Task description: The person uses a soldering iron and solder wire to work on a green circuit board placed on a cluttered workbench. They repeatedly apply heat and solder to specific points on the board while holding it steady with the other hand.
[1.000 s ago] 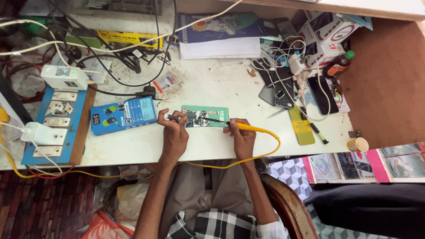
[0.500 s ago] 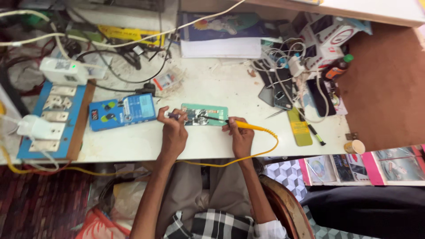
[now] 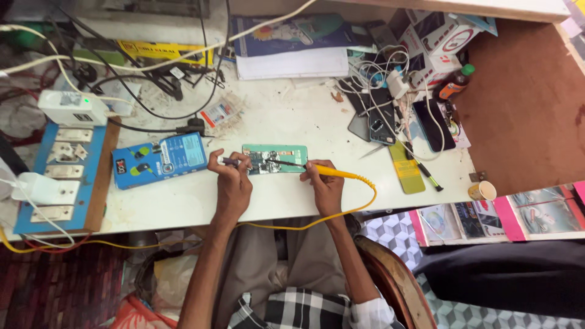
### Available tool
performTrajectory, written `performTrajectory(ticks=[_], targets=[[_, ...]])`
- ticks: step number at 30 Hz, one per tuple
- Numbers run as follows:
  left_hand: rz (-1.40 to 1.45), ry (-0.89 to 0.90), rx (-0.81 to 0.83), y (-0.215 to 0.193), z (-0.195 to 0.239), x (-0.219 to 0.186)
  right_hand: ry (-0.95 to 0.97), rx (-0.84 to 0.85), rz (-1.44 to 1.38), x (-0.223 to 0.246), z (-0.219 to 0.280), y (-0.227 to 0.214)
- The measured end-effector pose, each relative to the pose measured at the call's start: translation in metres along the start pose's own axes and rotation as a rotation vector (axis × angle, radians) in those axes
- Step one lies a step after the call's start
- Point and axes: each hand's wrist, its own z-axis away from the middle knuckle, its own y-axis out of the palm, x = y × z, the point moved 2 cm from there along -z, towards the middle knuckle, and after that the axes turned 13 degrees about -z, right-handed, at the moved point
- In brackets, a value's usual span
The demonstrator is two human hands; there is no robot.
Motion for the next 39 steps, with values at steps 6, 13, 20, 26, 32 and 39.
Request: performTrajectory(ticks=[6,13,20,26,32,39], targets=[[-0.001,0.010,0.017,-0.003,-0.001,-0.007,-0.004,0.006,0.015,0.002,-0.001,0.001],[0.019,-0.019,0.029,-0.002,0.000,-0.004,0.008,0.006,0.031,-0.001,0.003,-0.002],[0.009,0.008,0.039,0.002,0.000,0.004,0.023,0.003,0.016,-0.004,0.000,-0.004],[-0.066,0.057,0.057,0.001,-0.009,-0.004,0.025,-0.015,0.077,0.004,-0.003,0.001],[-0.075,0.042,0.046,0.001,-0.008,0.000,0.070,-0.042,0.043,0.000,-0.003,-0.001],[-0.043,0.071,0.024,0.000,-0.002,-0.002,0.005,0.023,-0.086,-0.004,-0.001,0.000]])
